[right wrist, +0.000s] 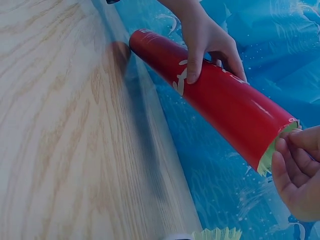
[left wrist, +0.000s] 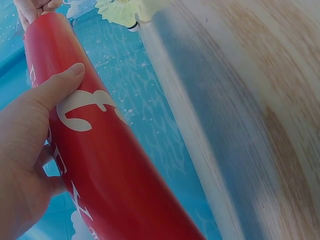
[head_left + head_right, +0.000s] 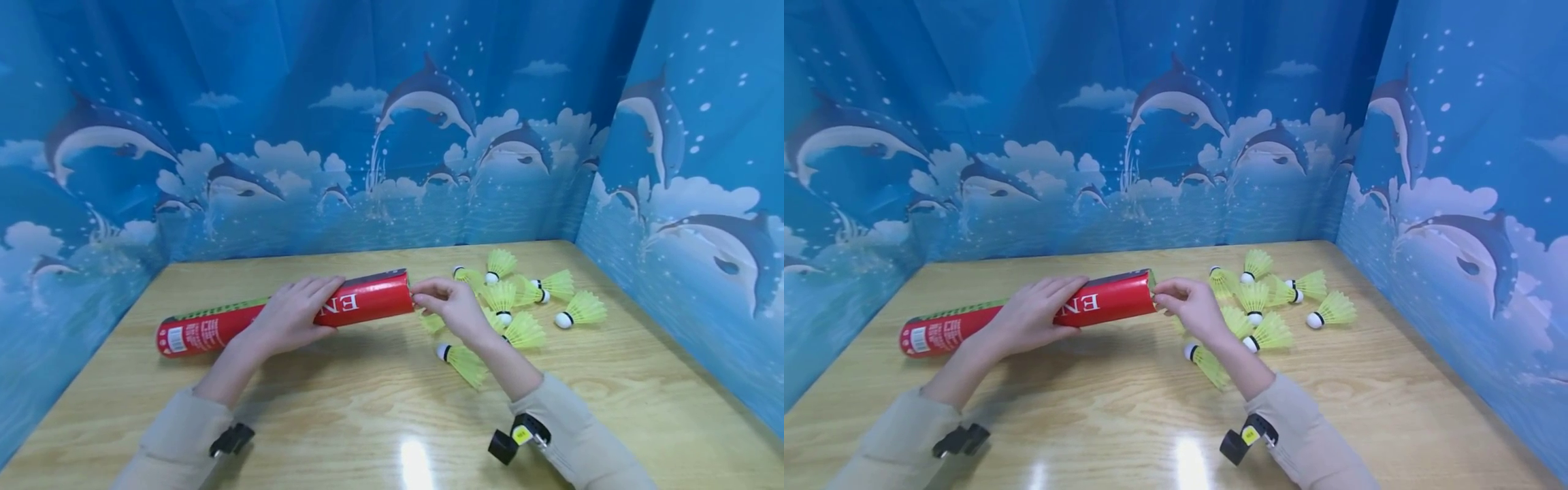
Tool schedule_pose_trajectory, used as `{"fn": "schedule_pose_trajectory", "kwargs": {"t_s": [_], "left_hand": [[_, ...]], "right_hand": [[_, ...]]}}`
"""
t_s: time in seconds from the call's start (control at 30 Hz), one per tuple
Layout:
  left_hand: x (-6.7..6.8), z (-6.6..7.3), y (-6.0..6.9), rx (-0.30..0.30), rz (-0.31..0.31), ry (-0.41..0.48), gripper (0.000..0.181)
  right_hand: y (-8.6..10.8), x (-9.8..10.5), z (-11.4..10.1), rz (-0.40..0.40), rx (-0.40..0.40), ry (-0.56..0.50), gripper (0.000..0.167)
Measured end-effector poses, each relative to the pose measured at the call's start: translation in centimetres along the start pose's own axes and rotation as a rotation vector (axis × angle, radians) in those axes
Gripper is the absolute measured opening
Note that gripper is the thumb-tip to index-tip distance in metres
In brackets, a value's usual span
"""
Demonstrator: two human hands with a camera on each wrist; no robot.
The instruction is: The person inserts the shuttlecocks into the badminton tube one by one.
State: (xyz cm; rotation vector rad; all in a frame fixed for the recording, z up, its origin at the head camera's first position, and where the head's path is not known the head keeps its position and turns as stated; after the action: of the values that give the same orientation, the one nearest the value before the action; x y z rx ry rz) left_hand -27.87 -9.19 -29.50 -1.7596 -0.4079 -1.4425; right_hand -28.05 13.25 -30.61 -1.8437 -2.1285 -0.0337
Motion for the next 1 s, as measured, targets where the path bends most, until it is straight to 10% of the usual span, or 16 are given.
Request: {"fn": "schedule_pose_trajectory", "kwargs": {"t_s": [1.0], "left_hand": [[0.4,0.0,-0.1,0.0,-0.001,-0.001,0.092]], "right_hand": [[3.7,12.7,2.6,0.067,-0.136,0.255,0.048]]}}
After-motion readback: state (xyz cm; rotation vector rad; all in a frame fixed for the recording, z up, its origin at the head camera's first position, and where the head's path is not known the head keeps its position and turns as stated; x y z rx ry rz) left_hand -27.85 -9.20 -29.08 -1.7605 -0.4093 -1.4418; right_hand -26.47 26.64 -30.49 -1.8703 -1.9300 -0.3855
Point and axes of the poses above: each hand's wrist, its own y-axis away from the middle knuckle, its own x-axis out of the back of the hand, z = x × y, the point moved 7 cm from there along -y, towards the middle knuckle, and after that the axes turned 3 degrees about -y, right-handed, at the moved point
